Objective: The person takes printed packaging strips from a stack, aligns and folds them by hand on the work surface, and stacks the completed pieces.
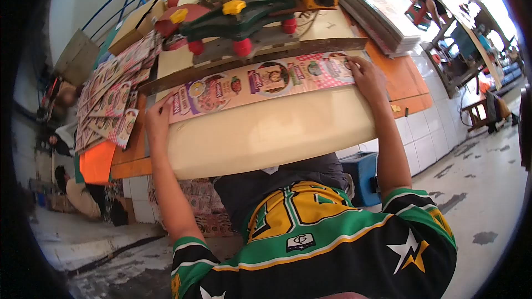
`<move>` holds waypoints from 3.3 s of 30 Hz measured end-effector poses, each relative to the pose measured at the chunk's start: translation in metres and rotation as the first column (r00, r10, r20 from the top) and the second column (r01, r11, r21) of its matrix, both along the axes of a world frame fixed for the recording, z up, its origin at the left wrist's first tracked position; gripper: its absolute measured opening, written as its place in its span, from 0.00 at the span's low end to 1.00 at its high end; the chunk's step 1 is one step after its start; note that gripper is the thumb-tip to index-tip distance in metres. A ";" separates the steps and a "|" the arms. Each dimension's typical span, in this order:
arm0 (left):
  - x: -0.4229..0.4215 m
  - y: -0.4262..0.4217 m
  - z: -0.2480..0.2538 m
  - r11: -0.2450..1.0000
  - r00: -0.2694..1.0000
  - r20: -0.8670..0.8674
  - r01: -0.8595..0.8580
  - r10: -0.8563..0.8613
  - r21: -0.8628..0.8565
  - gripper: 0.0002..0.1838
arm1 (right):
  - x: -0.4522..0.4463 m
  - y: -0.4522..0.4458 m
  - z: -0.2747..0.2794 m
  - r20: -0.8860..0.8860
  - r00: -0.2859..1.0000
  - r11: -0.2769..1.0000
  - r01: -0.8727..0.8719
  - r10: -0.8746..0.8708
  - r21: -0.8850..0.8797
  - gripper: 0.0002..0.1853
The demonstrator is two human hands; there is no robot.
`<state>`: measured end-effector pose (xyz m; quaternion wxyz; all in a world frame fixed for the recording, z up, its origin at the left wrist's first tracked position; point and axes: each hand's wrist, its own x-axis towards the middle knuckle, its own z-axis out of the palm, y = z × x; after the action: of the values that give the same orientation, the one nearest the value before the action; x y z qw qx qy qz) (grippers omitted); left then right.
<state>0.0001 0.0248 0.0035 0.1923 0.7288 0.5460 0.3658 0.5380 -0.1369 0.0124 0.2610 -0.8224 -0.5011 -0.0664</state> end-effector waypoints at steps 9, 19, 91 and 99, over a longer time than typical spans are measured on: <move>-0.002 0.004 -0.001 0.998 1.000 0.005 -0.016 0.016 -0.068 0.16 | -0.002 -0.002 0.001 -0.004 0.999 0.998 -0.051 0.051 0.031 0.15; 0.000 0.003 -0.001 0.998 0.999 0.000 -0.038 0.038 -0.057 0.15 | -0.003 -0.001 0.002 -0.022 0.999 0.999 -0.029 0.029 0.013 0.15; 0.002 -0.067 -0.001 0.993 0.994 -0.002 -0.110 0.110 -0.049 0.17 | -0.022 -0.025 0.011 -0.140 0.986 0.996 -0.085 0.086 0.017 0.17; 0.003 -0.064 -0.001 0.995 0.994 -0.025 -0.102 0.102 -0.017 0.17 | -0.023 -0.026 0.003 -0.103 0.993 0.994 -0.050 0.060 0.102 0.16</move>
<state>0.0030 -0.0397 0.0025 0.1733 0.7026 0.5881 0.3613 0.5154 -0.1630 0.0157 0.3295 -0.7967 -0.5051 -0.0403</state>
